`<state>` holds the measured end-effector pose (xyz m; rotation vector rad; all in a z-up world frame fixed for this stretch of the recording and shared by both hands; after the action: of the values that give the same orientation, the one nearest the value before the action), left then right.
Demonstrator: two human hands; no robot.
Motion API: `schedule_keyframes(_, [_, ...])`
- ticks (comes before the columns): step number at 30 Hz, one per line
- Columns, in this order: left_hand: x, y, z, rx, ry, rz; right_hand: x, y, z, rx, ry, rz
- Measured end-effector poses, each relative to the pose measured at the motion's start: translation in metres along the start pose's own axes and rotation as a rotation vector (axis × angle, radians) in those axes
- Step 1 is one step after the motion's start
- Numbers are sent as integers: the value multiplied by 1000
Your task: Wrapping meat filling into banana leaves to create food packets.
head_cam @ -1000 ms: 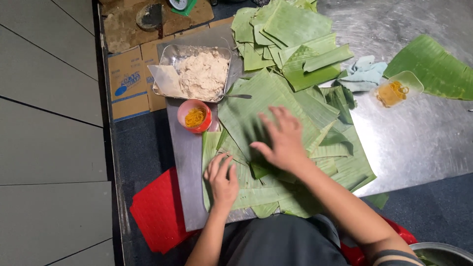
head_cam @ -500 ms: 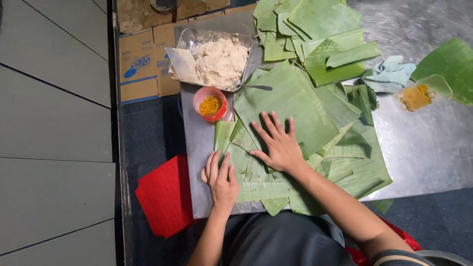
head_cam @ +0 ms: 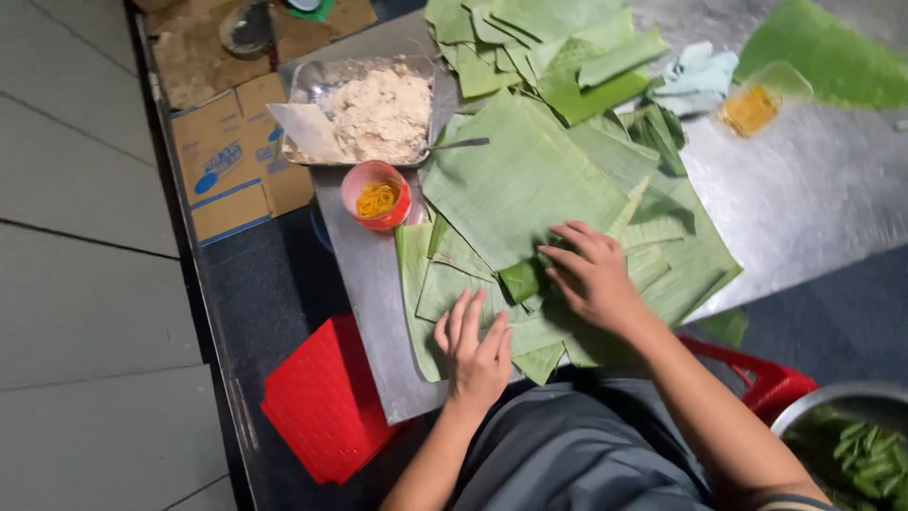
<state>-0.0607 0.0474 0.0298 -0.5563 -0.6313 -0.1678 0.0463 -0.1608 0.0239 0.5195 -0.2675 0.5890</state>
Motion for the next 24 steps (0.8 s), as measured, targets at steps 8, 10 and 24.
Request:
schedule_keyframes(8, [12,13,-8,-138,250,-243,-66,-3,28,61,0,-242])
schedule_keyframes(10, [19,13,-14,-163,288,-295,-76,8,29,77,-48,-274])
schedule_keyframes(24, [18,49,-69,-58,327,-265,-126,-2,79,216,-151,-174])
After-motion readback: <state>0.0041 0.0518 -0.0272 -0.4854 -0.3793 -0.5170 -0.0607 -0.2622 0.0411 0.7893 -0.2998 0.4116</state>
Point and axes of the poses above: each hand's wrist, its own x-axis towards the middle knuckle, its own z-axis out of the back of the hand, y = z × x, the point moved 2 cm from there along x, towards the middle knuckle, and after that the axes turned 4 degrees about z, right-handed, at the moved point
